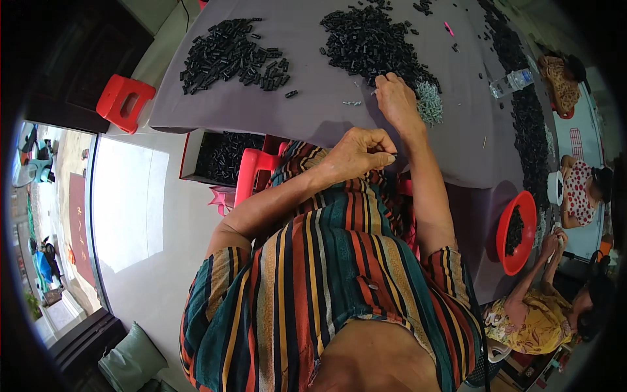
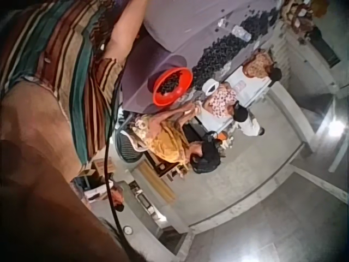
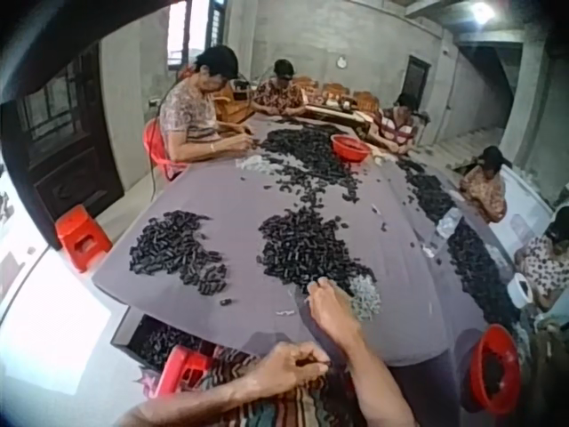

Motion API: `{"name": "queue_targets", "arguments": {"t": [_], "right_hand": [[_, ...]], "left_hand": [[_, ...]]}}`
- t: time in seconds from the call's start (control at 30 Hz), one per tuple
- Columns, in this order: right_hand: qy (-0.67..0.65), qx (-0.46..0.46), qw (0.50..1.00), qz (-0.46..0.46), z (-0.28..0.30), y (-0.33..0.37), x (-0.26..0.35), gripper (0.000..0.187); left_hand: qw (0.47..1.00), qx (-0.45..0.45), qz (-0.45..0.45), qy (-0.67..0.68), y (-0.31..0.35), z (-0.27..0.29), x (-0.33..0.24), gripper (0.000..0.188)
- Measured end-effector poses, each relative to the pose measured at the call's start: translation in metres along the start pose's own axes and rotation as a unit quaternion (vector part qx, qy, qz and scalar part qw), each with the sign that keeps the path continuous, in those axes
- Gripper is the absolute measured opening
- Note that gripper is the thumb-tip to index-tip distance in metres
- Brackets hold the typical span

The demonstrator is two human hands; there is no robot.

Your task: The person assembles small components by picking up plastic parts and metal pins from the table and connecting them together by hand.

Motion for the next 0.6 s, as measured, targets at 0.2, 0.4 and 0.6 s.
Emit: {"name": "queue_targets", "arguments": {"t": [0.2,0.4,0.6], "right_hand": [[-0.032,-0.049,0.998,0.015,-0.005,0.003,-0.003,0.012],[-0.278,-0.072,0.951,-0.112,0.010,0.004,-0.005,0.011],[-0.740,-0.066,0.652,-0.152,0.024,0.024,0.000,0.012]], "left_hand": [[0.999,-0.026,0.006,-0.021,0.001,0.005,-0.003,0.002],[0.996,-0.046,0.034,-0.067,0.000,0.010,-0.003,0.006],[0.995,-0.100,0.003,-0.018,-0.002,0.015,-0.002,0.008]]}}
Point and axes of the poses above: each hand's wrist, its own y-axis away from the middle knuckle, its own z-axis out of the back of the hand, x = y × z, the point moved 1 cm from there along -y, towards the middle knuckle, and after that the axes turned 3 degrees about y, right-handed, at the moved point
